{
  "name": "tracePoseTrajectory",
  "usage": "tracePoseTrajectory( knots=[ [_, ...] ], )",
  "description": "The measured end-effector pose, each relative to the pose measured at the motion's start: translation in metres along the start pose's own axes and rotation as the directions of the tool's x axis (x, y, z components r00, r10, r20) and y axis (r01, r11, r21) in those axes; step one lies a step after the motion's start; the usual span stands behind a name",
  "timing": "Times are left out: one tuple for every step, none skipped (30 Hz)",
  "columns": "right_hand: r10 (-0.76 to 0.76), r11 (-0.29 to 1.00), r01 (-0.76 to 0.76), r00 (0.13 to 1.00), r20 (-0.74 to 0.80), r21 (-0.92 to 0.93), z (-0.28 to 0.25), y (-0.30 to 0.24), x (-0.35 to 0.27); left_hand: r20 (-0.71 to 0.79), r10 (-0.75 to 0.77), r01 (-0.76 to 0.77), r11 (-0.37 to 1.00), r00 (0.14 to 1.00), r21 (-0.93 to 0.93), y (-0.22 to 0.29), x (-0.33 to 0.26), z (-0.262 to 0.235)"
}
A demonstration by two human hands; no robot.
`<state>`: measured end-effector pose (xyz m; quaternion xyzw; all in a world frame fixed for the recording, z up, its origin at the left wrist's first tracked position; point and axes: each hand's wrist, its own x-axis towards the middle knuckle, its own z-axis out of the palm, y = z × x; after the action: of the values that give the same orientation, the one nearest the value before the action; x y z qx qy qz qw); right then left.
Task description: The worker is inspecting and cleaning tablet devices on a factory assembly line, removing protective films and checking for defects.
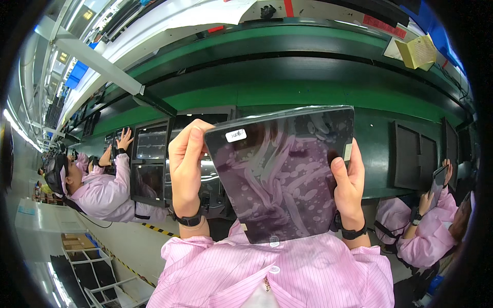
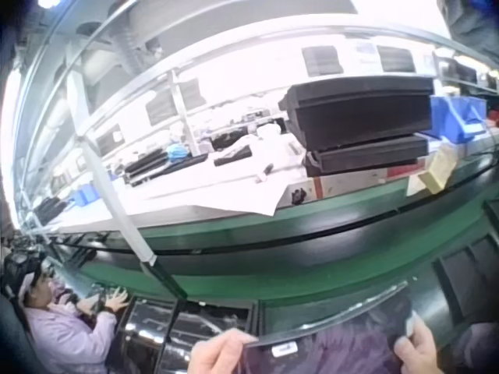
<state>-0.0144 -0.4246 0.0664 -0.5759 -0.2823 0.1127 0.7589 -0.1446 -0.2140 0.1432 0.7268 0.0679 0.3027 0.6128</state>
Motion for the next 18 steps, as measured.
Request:
tracePoseTrajectory(
  knots=[
    [-0.015,0.999,0.015,1.000,-0.001,0.031,0.003,0.000,0.000,0.001,0.056,-0.056,0.998,0.998,-0.014,-0.004,0.000,-0.002],
    [-0.030,0.998,0.030,1.000,-0.004,0.062,0.005,0.000,0.000,-0.003,0.059,-0.060,0.998,0.998,-0.012,-0.004,-0.002,-0.003],
    [-0.034,0.998,0.035,0.999,-0.007,0.058,0.005,0.000,0.002,-0.037,0.052,-0.050,0.998,0.998,0.049,-0.004,-0.004,-0.001],
    [-0.024,0.998,0.023,1.000,0.017,0.063,0.004,0.003,0.003,-0.069,0.046,-0.038,0.993,0.997,0.108,-0.004,-0.006,0.000],
    [-0.014,0.998,0.011,0.999,0.039,0.067,0.003,0.007,0.005,-0.059,0.150,-0.140,0.980,0.987,0.140,-0.006,-0.009,0.003],
    [0.043,0.993,-0.046,0.999,0.029,0.105,-0.007,0.026,0.007,0.005,0.208,-0.207,0.969,0.978,0.136,-0.003,-0.010,0.012],
    [0.012,1.000,-0.012,0.999,0.032,0.020,0.008,0.013,0.014,0.055,0.268,-0.273,0.952,0.962,0.136,0.008,-0.015,0.020],
    [0.066,0.995,-0.065,0.998,-0.007,0.076,0.020,0.016,0.017,0.127,0.341,-0.349,0.936,0.932,0.049,0.007,-0.023,0.030],
    [0.107,0.941,-0.105,0.994,0.012,0.321,0.031,0.026,0.020,0.179,0.416,-0.415,0.909,0.892,-0.041,0.007,-0.032,0.040],
    [-0.027,0.742,-0.160,0.963,0.268,0.651,0.016,0.060,0.033,0.337,0.360,-0.370,0.928,0.870,-0.039,0.013,-0.033,0.053],
    [-0.283,0.622,-0.072,0.908,0.309,0.780,0.024,0.084,0.046,0.482,0.296,-0.326,0.945,0.824,-0.024,0.020,-0.034,0.065],
    [-0.442,0.554,-0.216,0.742,0.505,0.804,0.023,0.093,0.066,0.484,0.313,-0.355,0.935,0.817,-0.004,0.014,-0.037,0.073],
    [-0.343,0.550,-0.245,0.805,0.483,0.799,0.037,0.071,0.060,0.486,0.315,-0.347,0.937,0.815,-0.024,0.008,-0.038,0.074],
    [-0.124,0.522,-0.353,0.869,0.478,0.777,0.043,0.048,0.051,0.395,0.126,-0.161,0.985,0.910,0.057,0.004,-0.039,0.073],
    [-0.172,0.517,-0.387,0.827,0.535,0.764,0.039,0.051,0.055,0.294,-0.069,0.033,0.991,0.953,0.127,-0.005,-0.038,0.072],
    [-0.247,0.472,-0.363,0.820,0.516,0.803,0.038,0.051,0.058,0.234,-0.144,0.129,0.989,0.962,0.077,-0.016,-0.035,0.070],
    [-0.322,0.423,-0.344,0.808,0.494,0.838,0.037,0.051,0.059,0.176,-0.224,0.223,0.974,0.959,0.024,-0.027,-0.033,0.067],
    [-0.348,0.410,-0.324,0.808,0.475,0.852,0.035,0.047,0.059,0.124,-0.237,0.234,0.971,0.964,0.038,-0.036,-0.032,0.066]
  ],
)
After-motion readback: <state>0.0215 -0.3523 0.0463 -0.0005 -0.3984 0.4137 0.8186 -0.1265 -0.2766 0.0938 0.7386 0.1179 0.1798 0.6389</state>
